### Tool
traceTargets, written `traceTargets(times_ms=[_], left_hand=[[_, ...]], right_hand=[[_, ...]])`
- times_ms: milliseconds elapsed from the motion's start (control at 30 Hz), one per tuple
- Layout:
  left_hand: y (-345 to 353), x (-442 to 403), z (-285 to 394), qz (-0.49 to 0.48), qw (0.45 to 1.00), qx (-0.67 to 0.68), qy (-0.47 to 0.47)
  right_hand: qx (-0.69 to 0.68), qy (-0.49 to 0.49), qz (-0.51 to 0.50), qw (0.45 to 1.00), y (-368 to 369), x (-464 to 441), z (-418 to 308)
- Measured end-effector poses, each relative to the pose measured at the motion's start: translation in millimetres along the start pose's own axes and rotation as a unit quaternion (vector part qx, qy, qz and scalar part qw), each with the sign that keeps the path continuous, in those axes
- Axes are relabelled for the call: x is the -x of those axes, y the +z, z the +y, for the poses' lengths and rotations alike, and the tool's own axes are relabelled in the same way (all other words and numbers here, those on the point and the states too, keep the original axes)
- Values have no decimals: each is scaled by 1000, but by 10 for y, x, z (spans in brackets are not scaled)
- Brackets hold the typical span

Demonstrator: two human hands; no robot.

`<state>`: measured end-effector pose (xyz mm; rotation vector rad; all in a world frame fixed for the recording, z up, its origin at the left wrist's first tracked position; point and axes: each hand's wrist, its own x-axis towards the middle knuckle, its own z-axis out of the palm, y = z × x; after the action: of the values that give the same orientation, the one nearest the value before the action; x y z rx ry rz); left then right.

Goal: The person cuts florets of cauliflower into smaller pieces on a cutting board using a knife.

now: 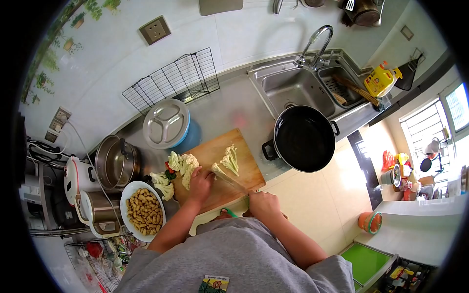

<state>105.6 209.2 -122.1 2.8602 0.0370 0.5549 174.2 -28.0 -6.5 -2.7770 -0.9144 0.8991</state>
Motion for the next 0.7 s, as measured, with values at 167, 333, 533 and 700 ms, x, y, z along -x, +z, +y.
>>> traceTargets(times_ms=[167,333,533,700], left_hand=[[-4,-22,37,32,999,0,8],[-36,21,29,15,1000,10,1],[-137,6,105,-10,999,31,-38],[-72,18,62,0,999,35,-36]], right_hand=[[10,-6,-21,1000,-16,-98,-18],[-35,5,-11,999,267,-338,-4],[-152,50,46,986,242,-212,260],[-126,12,17,992,92,-63,310]])
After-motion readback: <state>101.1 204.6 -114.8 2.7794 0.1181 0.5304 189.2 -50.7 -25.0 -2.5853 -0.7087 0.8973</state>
